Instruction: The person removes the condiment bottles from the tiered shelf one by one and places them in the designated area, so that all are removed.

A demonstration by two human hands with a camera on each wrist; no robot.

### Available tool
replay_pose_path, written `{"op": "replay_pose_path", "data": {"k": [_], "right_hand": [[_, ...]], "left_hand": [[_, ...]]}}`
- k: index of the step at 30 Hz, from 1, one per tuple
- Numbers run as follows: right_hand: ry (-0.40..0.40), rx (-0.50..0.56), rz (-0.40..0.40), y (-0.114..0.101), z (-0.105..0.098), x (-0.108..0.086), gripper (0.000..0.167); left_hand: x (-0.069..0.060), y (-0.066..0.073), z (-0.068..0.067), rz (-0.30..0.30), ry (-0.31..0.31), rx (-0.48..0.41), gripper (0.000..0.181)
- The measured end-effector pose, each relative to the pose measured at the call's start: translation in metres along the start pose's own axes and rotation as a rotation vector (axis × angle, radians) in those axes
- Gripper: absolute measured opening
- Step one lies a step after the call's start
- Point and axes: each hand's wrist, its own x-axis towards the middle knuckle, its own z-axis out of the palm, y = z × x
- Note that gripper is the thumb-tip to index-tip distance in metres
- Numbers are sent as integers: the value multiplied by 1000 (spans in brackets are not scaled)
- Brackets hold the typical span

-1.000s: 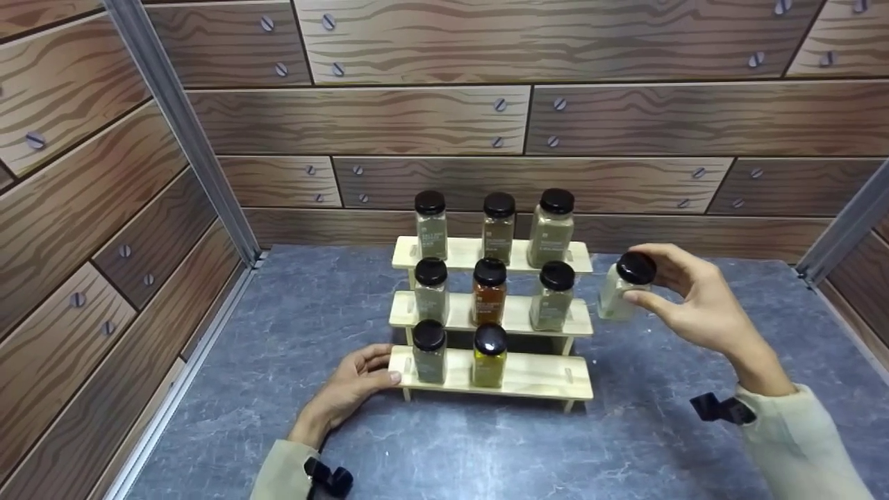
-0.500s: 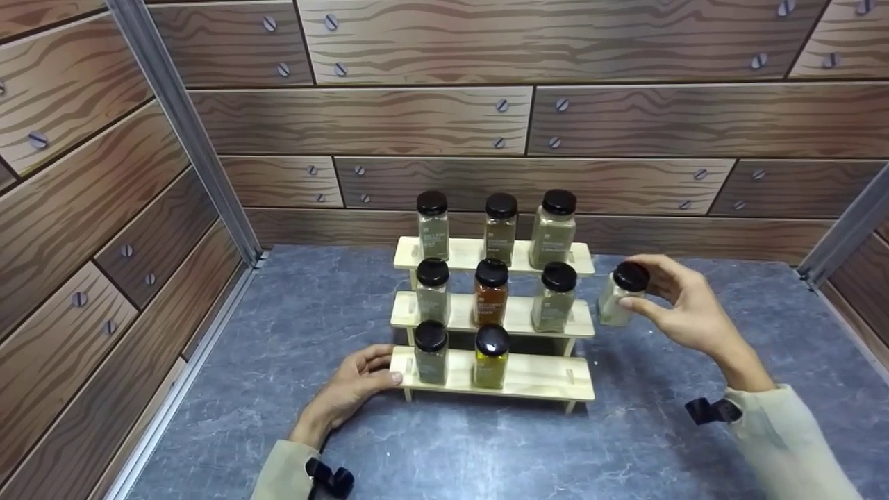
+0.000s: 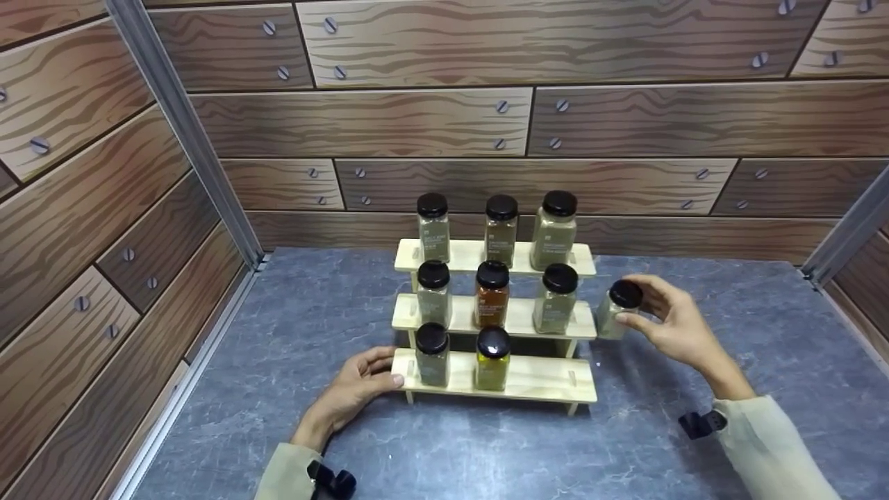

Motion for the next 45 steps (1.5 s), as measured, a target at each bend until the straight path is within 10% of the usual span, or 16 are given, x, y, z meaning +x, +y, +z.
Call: {"op": "replay_pose_path", "data": {"k": [45], "right_hand": [[-63, -50, 115, 19, 4, -17, 58]], "left_hand": [[1, 3, 4, 5, -11, 5, 66]]}}
